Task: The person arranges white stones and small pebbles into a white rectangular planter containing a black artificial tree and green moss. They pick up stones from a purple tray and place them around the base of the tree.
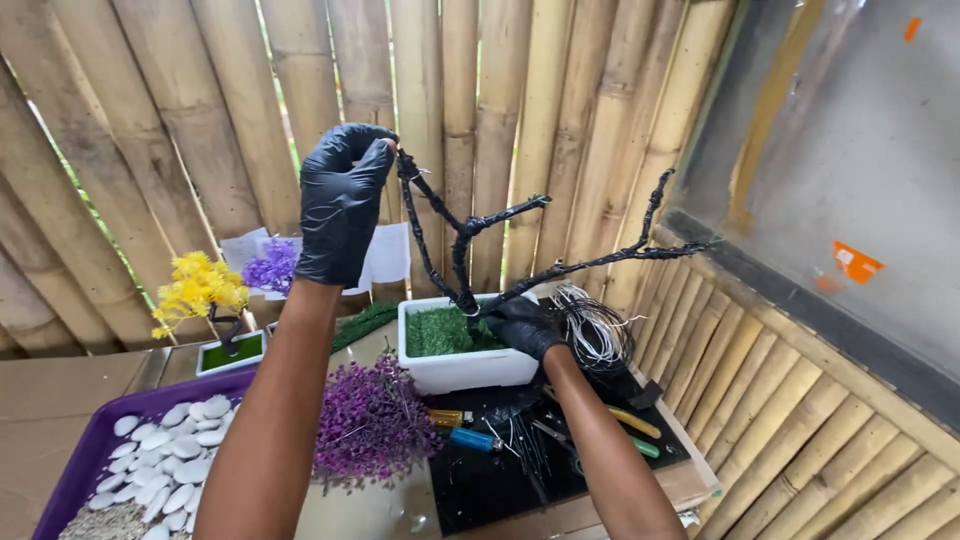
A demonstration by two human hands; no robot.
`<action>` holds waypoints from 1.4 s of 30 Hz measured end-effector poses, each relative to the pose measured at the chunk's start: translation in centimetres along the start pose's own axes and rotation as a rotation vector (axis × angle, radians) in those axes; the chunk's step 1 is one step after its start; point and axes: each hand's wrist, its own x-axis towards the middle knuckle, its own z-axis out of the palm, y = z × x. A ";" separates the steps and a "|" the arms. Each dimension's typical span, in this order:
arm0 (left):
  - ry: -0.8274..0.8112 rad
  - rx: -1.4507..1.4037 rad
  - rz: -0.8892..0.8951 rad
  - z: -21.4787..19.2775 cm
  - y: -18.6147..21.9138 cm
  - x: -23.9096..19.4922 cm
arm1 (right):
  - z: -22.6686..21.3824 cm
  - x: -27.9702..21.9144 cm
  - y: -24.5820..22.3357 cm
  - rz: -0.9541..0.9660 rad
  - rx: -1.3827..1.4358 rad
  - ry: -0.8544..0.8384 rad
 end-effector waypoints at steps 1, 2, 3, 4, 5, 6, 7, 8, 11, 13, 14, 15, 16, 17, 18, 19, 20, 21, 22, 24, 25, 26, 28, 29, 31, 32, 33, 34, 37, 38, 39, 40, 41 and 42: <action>0.007 0.010 0.001 -0.3 0.5 0.1 | 0.0 0.4 0.2 -0.011 0.002 -0.006; 0.019 0.017 0.023 -0.5 0.9 -0.1 | 0.3 0.4 0.6 -0.020 0.004 0.007; 0.030 0.024 0.046 -0.8 1.3 -0.3 | 0.6 0.5 0.9 -0.028 0.007 0.020; 0.034 0.036 0.038 -1.3 1.8 -0.6 | 0.6 0.7 1.2 -0.034 0.013 0.007; 0.036 0.024 0.061 -1.9 2.2 -0.8 | 0.7 0.9 1.5 -0.046 0.018 0.034; 0.042 0.015 0.073 -2.6 2.6 -1.6 | 1.2 0.7 1.9 -0.057 0.022 0.049; 0.051 0.032 0.055 -3.5 3.0 -2.0 | 1.8 1.0 2.5 -0.062 0.027 0.024; 0.033 -0.023 0.020 -4.3 3.4 -2.4 | 2.2 1.4 3.1 -0.098 -0.007 0.051; -0.022 -0.042 -0.043 -7.0 6.0 -3.3 | 1.4 1.0 1.9 -0.083 -0.034 0.053; -0.064 -0.007 -0.081 -8.6 7.4 -4.2 | 1.2 0.7 1.6 -0.024 -0.027 0.024; -0.165 0.078 -0.014 -9.4 7.9 -4.7 | 1.4 0.9 1.9 -0.016 -0.037 0.029; -0.267 0.162 0.052 -10.2 8.4 -5.1 | 1.7 1.1 2.2 -0.008 -0.047 0.033; -0.265 0.177 0.040 -10.8 8.1 -6.1 | 1.7 1.1 2.3 -0.015 -0.037 0.019; -0.357 0.243 0.064 -11.4 8.0 -7.0 | 1.7 1.1 2.4 -0.026 -0.027 0.035; -0.459 0.311 0.091 -12.0 7.9 -7.7 | 1.8 1.2 2.5 -0.033 -0.009 0.058; -0.467 0.326 0.083 -12.3 6.0 -9.7 | 1.9 1.0 1.9 -0.037 0.009 0.051; -0.409 0.295 -0.133 -12.6 4.1 -11.5 | 1.7 0.9 1.5 0.077 0.004 -0.008; -0.346 0.264 -0.348 -12.9 2.2 -13.3 | 1.4 0.8 1.1 0.192 0.000 -0.066; -0.348 0.266 -0.346 -13.4 0.3 -15.4 | 0.9 0.3 0.5 0.191 0.002 -0.064; -0.447 0.484 -0.557 -14.7 -3.5 -20.0 | 0.0 -0.4 -0.8 0.196 0.011 -0.084; -0.438 0.482 -0.561 -16.7 -5.8 -20.7 | 0.2 -0.1 -0.1 0.191 0.005 -0.089; -0.478 0.727 -0.443 -18.9 -8.1 -21.8 | 0.7 0.3 0.5 0.192 0.000 -0.090; -0.518 0.975 -0.323 -23.4 -9.8 -23.1 | 1.0 0.5 0.7 0.191 0.000 -0.095; -0.403 1.061 -0.383 -25.8 -9.2 -23.1 | 0.9 0.4 0.4 0.203 0.011 -0.094; -0.287 1.146 -0.443 -29.6 -8.5 -23.5 | 0.8 0.4 0.7 0.214 0.024 -0.097; -0.321 1.220 -0.492 -31.3 -8.2 -24.0 | 1.2 0.8 1.0 0.224 0.023 -0.090; -0.355 1.292 -0.543 -33.1 -7.7 -24.5 | 1.5 1.1 1.4 0.233 0.022 -0.084; -0.356 1.301 -0.541 -33.7 -8.0 -25.4 | 1.5 1.1 1.2 0.229 0.030 -0.086; -0.503 1.137 -0.756 -34.5 -7.9 -27.3 | 1.5 0.8 1.1 0.176 0.023 -0.055; -0.545 1.165 -0.780 -34.0 -7.4 -27.4 | 1.4 0.8 1.2 0.163 0.005 -0.051; -0.587 1.192 -0.805 -33.6 -6.9 -27.6 | 1.3 0.8 1.3 0.150 -0.013 -0.047; -0.585 1.186 -0.809 -34.2 -8.1 -28.2 | 1.5 0.8 1.5 0.150 -0.020 -0.050; -0.539 1.182 -0.772 -34.9 -9.3 -28.8 | 1.6 0.8 1.6 0.158 -0.012 -0.044; -0.493 1.179 -0.734 -35.6 -10.5 -29.3 | 1.7 0.9 1.8 0.166 -0.003 -0.036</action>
